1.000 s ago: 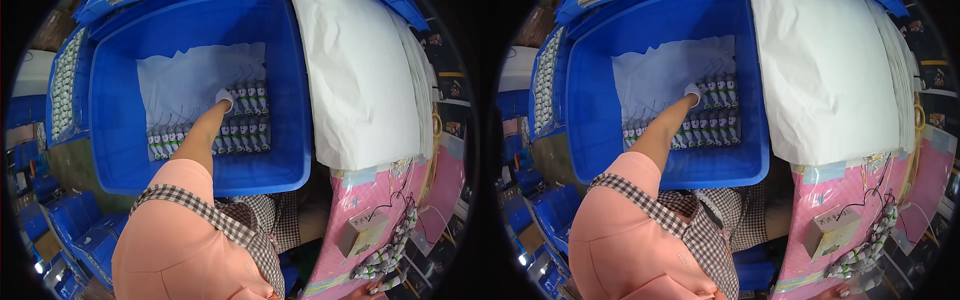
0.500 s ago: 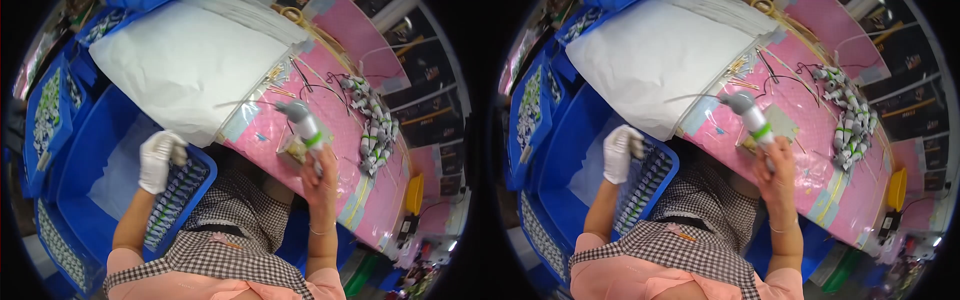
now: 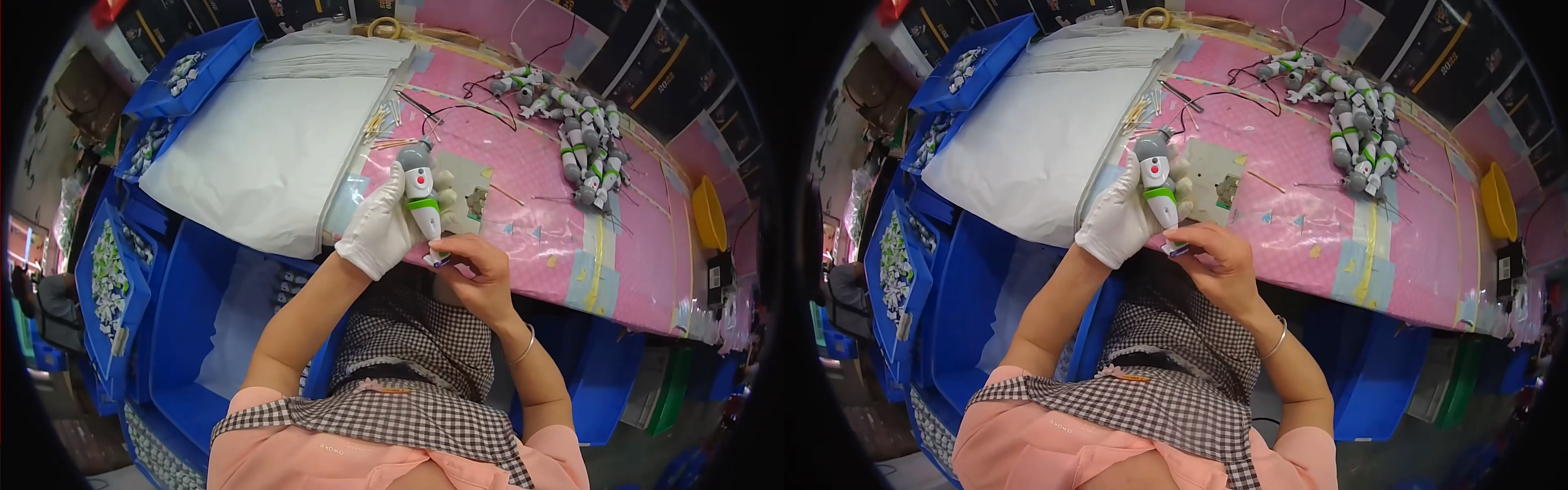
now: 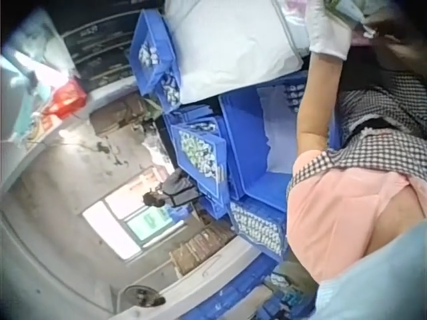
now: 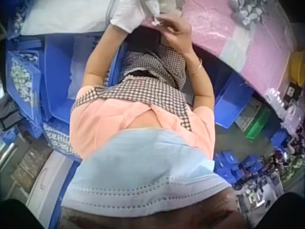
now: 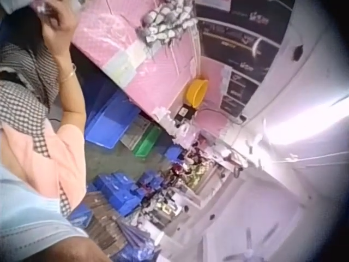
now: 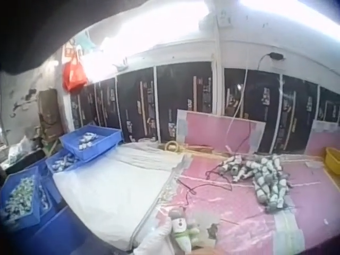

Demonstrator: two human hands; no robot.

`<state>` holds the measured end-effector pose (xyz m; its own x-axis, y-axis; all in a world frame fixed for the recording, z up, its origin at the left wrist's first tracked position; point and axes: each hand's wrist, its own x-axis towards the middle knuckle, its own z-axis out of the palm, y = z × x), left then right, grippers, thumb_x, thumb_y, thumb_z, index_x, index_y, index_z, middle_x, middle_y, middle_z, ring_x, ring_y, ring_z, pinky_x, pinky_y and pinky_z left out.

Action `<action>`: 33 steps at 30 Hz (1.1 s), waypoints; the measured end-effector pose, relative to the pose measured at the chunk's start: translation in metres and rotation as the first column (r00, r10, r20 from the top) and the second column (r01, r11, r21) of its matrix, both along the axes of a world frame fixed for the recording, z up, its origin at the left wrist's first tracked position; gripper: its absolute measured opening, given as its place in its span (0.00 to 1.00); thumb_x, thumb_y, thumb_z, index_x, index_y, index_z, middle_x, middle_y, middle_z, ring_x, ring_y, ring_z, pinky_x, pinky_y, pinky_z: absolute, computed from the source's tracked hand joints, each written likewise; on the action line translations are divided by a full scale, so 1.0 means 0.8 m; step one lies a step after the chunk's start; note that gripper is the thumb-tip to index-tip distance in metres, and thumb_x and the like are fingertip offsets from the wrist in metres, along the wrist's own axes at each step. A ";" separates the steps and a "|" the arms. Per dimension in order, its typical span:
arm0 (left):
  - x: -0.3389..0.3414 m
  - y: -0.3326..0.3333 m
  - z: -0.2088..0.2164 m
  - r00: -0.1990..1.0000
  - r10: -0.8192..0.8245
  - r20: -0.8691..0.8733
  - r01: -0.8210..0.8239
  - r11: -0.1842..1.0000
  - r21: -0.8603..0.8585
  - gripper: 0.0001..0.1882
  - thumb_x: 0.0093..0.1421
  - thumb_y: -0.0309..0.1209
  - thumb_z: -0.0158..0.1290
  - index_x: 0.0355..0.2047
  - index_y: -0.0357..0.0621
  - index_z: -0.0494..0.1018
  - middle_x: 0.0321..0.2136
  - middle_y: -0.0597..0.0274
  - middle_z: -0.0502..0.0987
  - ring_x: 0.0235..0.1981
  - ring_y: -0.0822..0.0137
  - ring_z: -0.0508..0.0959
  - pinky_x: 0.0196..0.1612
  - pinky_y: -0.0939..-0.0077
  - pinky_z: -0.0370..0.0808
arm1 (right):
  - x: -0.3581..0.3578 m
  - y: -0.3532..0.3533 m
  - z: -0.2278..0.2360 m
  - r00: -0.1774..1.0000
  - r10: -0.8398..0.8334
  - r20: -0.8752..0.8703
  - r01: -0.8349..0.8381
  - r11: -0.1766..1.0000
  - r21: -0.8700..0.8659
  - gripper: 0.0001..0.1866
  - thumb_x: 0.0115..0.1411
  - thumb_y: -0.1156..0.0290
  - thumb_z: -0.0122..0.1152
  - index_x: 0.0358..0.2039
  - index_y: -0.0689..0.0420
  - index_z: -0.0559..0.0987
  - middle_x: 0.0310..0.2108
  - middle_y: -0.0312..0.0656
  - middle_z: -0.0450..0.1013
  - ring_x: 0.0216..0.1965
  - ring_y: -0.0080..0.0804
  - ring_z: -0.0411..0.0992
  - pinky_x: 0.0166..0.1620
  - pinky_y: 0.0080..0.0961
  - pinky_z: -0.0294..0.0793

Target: Assembling plastic toy figures and placing them into a blue storage bin.

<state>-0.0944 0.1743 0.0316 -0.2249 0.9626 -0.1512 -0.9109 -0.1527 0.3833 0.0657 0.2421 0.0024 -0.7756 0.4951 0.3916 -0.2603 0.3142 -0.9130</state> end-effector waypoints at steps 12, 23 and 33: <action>0.051 -0.026 -0.015 0.935 -0.319 -0.153 0.291 0.940 -0.179 0.35 0.63 0.59 0.29 0.53 0.41 0.62 0.31 0.60 0.72 0.28 0.68 0.72 0.32 0.72 0.71 | 0.014 0.084 0.027 0.987 -0.130 0.093 0.152 0.583 -0.798 0.17 0.62 0.67 0.53 0.48 0.63 0.72 0.40 0.43 0.75 0.21 0.20 0.72 0.26 0.14 0.74; 0.073 -0.041 -0.022 0.559 -0.523 -0.643 0.222 0.842 -0.492 0.25 0.60 0.46 0.51 0.49 0.41 0.62 0.26 0.68 0.68 0.23 0.79 0.69 0.20 0.86 0.65 | 0.039 0.102 0.007 0.990 -0.071 0.118 0.137 0.592 -0.794 0.11 0.55 0.70 0.60 0.38 0.60 0.78 0.25 0.37 0.74 0.17 0.15 0.66 0.19 0.07 0.62; 0.048 -0.019 -0.012 0.670 -0.261 -0.695 -0.015 0.931 -0.364 0.16 0.63 0.38 0.49 0.43 0.38 0.65 0.31 0.61 0.73 0.28 0.74 0.75 0.31 0.81 0.73 | 0.012 0.099 0.007 0.829 -0.496 0.258 0.359 0.826 0.435 0.07 0.48 0.73 0.61 0.27 0.61 0.82 0.21 0.40 0.75 0.21 0.25 0.69 0.26 0.22 0.66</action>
